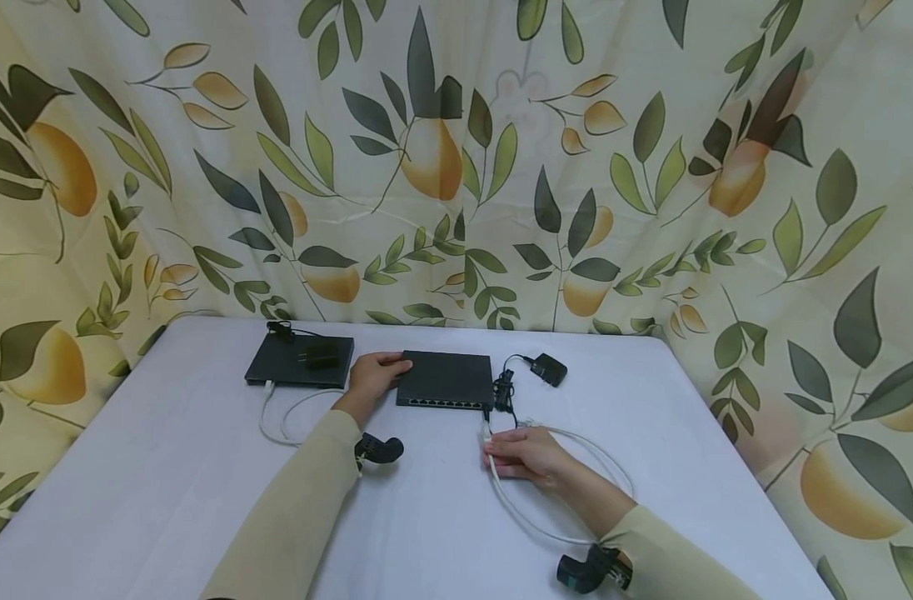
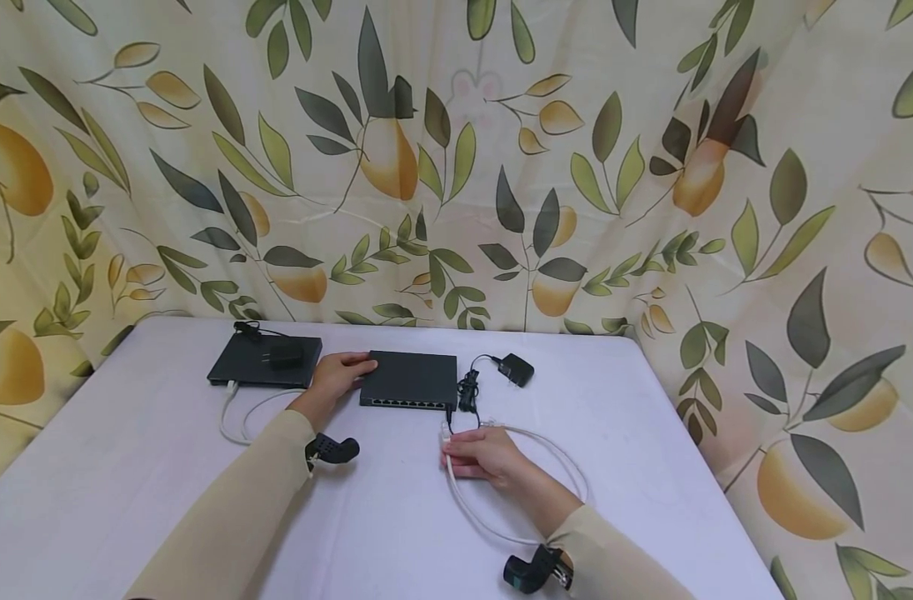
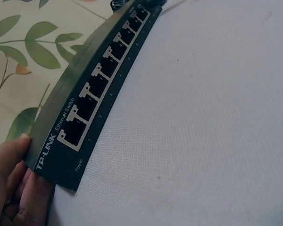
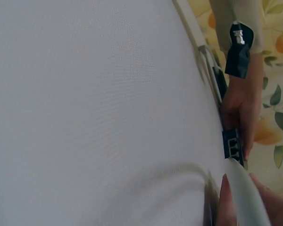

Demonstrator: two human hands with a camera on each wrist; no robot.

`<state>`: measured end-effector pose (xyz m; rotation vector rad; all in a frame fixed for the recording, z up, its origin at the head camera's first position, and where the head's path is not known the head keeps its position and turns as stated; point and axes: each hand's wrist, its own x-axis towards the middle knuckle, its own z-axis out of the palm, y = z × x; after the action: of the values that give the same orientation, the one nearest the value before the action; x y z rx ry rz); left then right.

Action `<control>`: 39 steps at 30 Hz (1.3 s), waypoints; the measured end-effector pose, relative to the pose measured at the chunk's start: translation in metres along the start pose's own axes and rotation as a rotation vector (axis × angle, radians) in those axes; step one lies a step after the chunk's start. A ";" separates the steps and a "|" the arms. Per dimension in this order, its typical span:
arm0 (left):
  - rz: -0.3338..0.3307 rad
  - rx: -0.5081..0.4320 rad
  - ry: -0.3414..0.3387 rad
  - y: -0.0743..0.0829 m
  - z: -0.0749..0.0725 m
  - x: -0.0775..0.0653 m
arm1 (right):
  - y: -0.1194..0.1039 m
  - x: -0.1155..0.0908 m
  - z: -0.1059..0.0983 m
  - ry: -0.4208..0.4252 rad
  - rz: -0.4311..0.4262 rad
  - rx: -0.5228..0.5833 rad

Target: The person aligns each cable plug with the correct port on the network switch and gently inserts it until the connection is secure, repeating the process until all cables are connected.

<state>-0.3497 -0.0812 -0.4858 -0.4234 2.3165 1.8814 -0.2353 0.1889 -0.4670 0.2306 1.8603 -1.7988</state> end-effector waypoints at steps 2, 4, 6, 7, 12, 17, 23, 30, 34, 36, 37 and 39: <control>-0.008 0.003 0.000 0.001 0.000 0.000 | 0.001 0.001 0.003 0.007 -0.007 0.002; -0.012 0.005 -0.004 0.001 0.000 0.000 | 0.001 0.002 0.008 0.016 -0.016 0.005; -0.016 0.007 -0.006 0.001 0.000 -0.001 | 0.001 0.003 0.012 0.025 -0.020 0.005; -0.016 0.007 -0.007 0.002 0.000 -0.001 | 0.001 0.004 0.014 0.029 -0.023 0.004; -0.010 0.004 -0.010 0.001 0.000 -0.001 | 0.002 0.008 0.026 0.048 -0.032 -0.013; -0.017 -0.004 -0.010 0.000 0.001 0.001 | 0.001 0.012 0.035 0.068 -0.035 -0.032; -0.019 -0.016 -0.002 0.000 0.001 0.000 | -0.002 0.018 0.045 0.076 -0.044 -0.061; -0.032 -0.033 -0.001 0.001 0.000 -0.001 | -0.005 0.026 0.056 0.082 -0.089 -0.076; -0.028 -0.030 -0.004 0.001 0.000 0.000 | -0.007 0.029 0.061 0.088 -0.096 -0.079; -0.026 -0.033 -0.004 0.001 0.000 0.000 | -0.008 0.030 0.064 0.090 -0.103 -0.080; -0.024 -0.036 -0.005 0.001 0.001 0.001 | -0.009 0.031 0.065 0.092 -0.103 -0.078; -0.022 -0.039 -0.008 0.001 0.001 0.001 | -0.009 0.034 0.067 0.097 -0.103 -0.078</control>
<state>-0.3508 -0.0806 -0.4856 -0.4428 2.2643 1.9169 -0.2508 0.1152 -0.4727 0.1996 2.0404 -1.8070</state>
